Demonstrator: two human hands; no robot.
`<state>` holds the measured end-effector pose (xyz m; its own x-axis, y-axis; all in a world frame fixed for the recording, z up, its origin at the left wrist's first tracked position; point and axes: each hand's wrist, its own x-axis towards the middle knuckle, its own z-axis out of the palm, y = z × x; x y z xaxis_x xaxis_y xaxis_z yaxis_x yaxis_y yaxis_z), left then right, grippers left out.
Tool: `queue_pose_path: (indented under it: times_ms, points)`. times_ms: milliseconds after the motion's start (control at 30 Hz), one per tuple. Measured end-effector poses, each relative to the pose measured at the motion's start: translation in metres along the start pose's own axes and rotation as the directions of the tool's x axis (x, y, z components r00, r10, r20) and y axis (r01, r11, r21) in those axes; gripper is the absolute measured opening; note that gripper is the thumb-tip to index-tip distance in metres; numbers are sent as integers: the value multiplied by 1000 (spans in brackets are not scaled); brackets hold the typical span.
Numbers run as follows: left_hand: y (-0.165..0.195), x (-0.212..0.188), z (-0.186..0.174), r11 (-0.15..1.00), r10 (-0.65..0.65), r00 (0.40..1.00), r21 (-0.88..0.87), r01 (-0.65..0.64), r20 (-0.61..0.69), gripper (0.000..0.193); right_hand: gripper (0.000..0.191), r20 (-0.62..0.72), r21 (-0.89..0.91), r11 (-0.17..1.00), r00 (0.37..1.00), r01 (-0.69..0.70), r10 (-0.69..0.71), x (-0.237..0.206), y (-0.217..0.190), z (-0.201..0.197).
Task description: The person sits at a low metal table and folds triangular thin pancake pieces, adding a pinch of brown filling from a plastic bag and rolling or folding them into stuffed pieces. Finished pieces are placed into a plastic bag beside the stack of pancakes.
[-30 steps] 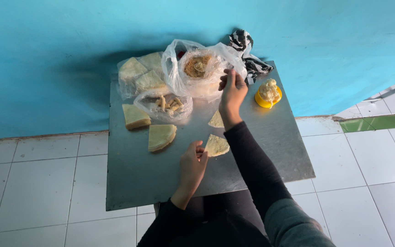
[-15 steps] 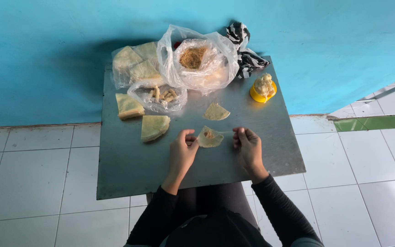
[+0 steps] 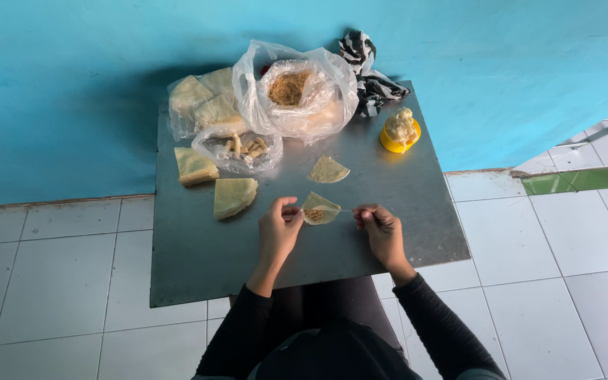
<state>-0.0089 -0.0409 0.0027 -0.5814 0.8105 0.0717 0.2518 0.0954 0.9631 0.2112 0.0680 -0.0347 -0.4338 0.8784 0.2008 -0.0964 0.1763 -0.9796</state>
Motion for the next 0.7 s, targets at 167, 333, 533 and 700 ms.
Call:
queue_pose_path:
  times_ms: [167, 333, 533, 700]
  points:
    - [-3, 1, 4, 996, -22, 1000, -89, 23, 12, 22, 18, -16, -34, 996, 997, 77, -77, 2, -14, -17]
    - [0, -2, 5, 997, 42, 999, -69, -41, 10, 26, 18, -106, -76, 960, 955, 269, -277, 56, -56, 8]
    - [12, -5, 13, 987, 143, 989, 72, -141, -21, 21, 33, 90, -363, 796, 868, 485, -488, 148, -121, 80]
    - [17, -6, 12, 950, 257, 966, 188, -249, -17, 16, 37, 80, -564, 754, 931, 336, -355, 89, -114, 77]
